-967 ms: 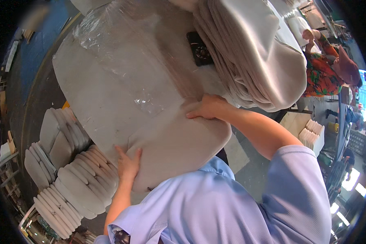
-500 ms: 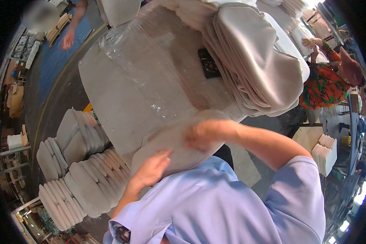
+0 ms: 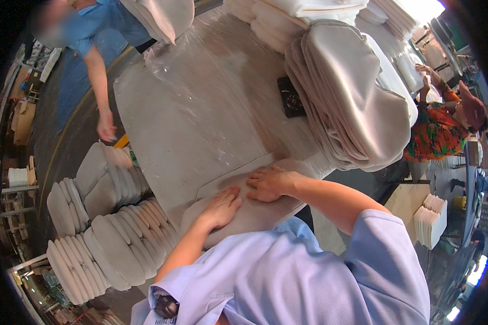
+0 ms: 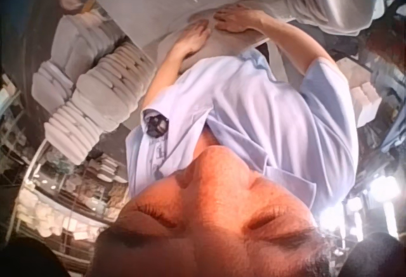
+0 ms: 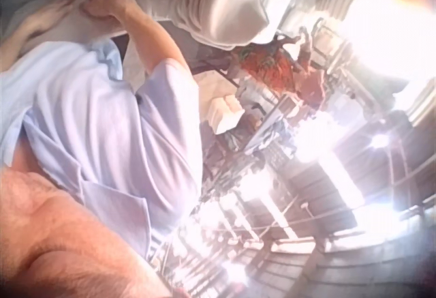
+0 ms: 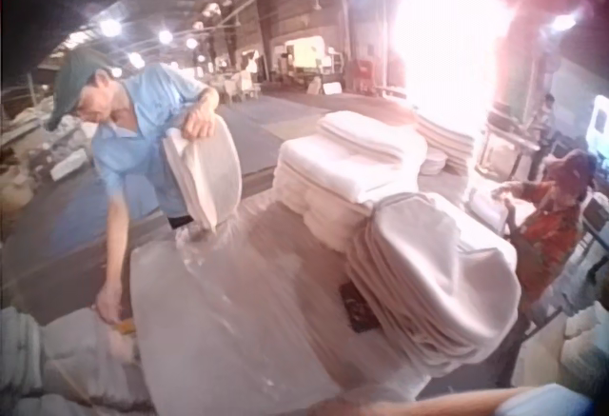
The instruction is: The person folds rectangular fabric cushions by hand at a work table in a factory. They smooth the fabric, fold the cushion in half, and place it on a stack. Other workers are visible nearby performing similar tasks.
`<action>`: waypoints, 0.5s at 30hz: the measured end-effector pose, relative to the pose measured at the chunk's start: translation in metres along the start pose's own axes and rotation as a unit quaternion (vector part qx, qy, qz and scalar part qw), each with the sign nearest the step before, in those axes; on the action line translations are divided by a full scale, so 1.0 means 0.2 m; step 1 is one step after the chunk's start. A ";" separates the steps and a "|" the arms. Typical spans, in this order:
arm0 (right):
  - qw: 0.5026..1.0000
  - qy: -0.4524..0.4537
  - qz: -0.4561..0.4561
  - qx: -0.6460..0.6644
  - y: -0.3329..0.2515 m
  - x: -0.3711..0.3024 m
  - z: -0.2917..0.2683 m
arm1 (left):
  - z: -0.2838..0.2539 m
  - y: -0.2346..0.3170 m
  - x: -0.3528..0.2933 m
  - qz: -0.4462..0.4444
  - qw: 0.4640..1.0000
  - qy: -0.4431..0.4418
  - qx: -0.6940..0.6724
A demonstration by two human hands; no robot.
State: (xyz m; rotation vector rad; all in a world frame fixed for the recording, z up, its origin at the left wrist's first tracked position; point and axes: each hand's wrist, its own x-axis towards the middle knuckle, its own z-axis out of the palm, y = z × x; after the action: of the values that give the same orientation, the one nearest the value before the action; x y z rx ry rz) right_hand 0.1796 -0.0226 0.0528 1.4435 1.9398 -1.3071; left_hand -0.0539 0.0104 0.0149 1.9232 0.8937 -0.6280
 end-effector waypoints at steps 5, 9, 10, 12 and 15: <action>0.999 -0.021 0.005 0.038 0.06 0.15 -0.03 | -0.07 -0.08 0.05 0.007 0.998 -0.012 -0.065; 0.985 0.110 0.016 0.133 0.25 0.10 -0.06 | -0.22 -0.11 -0.12 -0.011 0.983 0.043 -0.178; 0.974 0.161 0.035 0.154 0.29 0.03 -0.06 | -0.20 -0.16 -0.22 -0.026 0.985 0.105 -0.138; 0.959 0.202 0.121 0.157 0.35 -0.16 -0.09 | -0.16 -0.23 -0.41 -0.103 0.973 0.174 -0.107; 0.903 0.168 0.229 0.321 0.43 -0.33 0.05 | -0.03 -0.29 -0.63 -0.214 0.924 0.187 -0.254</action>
State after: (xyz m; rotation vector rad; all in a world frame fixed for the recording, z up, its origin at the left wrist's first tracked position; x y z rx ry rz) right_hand 0.2812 -0.0637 0.0585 2.4018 1.2254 -1.6067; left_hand -0.1767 -0.0071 0.0778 1.3952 1.5765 -0.2265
